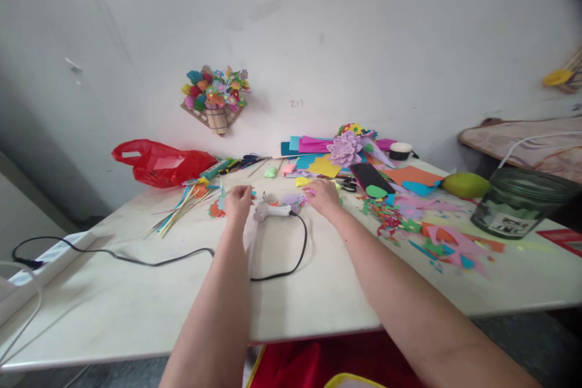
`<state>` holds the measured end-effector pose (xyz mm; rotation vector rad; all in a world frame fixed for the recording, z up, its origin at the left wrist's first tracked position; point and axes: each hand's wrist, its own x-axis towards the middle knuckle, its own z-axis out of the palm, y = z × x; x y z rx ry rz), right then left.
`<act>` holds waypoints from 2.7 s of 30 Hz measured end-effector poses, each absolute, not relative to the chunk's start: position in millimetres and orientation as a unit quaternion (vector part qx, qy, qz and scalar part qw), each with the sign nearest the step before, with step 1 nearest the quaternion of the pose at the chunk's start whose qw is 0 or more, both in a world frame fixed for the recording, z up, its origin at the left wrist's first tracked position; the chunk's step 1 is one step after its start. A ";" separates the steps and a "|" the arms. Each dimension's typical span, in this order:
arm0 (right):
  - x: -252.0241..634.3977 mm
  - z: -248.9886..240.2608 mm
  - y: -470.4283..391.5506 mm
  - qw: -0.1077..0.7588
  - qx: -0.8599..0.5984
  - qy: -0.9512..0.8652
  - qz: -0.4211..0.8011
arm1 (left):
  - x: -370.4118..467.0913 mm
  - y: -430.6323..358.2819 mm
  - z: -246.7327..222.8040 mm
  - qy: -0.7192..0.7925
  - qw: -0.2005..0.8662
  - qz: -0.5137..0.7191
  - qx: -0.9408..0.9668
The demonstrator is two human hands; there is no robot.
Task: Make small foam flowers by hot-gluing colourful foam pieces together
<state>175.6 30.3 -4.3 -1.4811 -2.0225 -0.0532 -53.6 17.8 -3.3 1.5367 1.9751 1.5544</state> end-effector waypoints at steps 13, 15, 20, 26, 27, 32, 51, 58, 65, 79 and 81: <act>217.1 14.5 36.2 0.307 -0.697 -0.647 -0.033 | -23.2 3.7 2.1 0.660 -0.024 0.398 0.637; 220.7 17.0 35.5 0.285 -0.707 -0.647 -0.029 | -20.9 2.9 1.4 0.642 -0.028 0.401 0.653; 224.8 18.3 36.1 0.264 -0.715 -0.647 -0.015 | -18.6 4.7 -0.9 0.621 -0.043 0.396 0.675; 224.1 7.8 43.4 0.235 -0.694 -0.681 -0.005 | -19.7 5.0 -0.6 0.617 -0.054 0.400 0.675; 223.1 5.6 44.1 0.229 -0.686 -0.690 -0.008 | -19.9 4.8 -0.4 0.618 -0.056 0.401 0.674; 214.2 -2.2 42.9 0.193 -0.648 -0.736 -0.013 | -19.5 4.1 0.7 0.619 -0.056 0.405 0.671; 196.4 -17.5 39.7 0.155 -0.521 -0.838 -0.058 | -15.8 5.4 -3.2 0.590 -0.063 0.393 0.702; 194.4 -22.2 41.5 0.181 -0.527 -0.826 -0.088 | -15.5 5.8 -3.5 0.586 -0.052 0.397 0.704; 193.8 -18.1 45.2 0.362 -0.537 -0.760 -0.061 | -9.9 4.2 -2.9 0.596 -0.064 0.405 0.691; 180.4 -6.3 36.1 0.570 -0.305 -0.514 0.563 | 1.5 4.7 -1.1 0.528 0.052 0.460 0.713; 177.6 -4.9 32.1 0.539 -0.291 -0.535 0.583 | 2.6 6.8 -1.9 0.508 0.132 0.494 0.693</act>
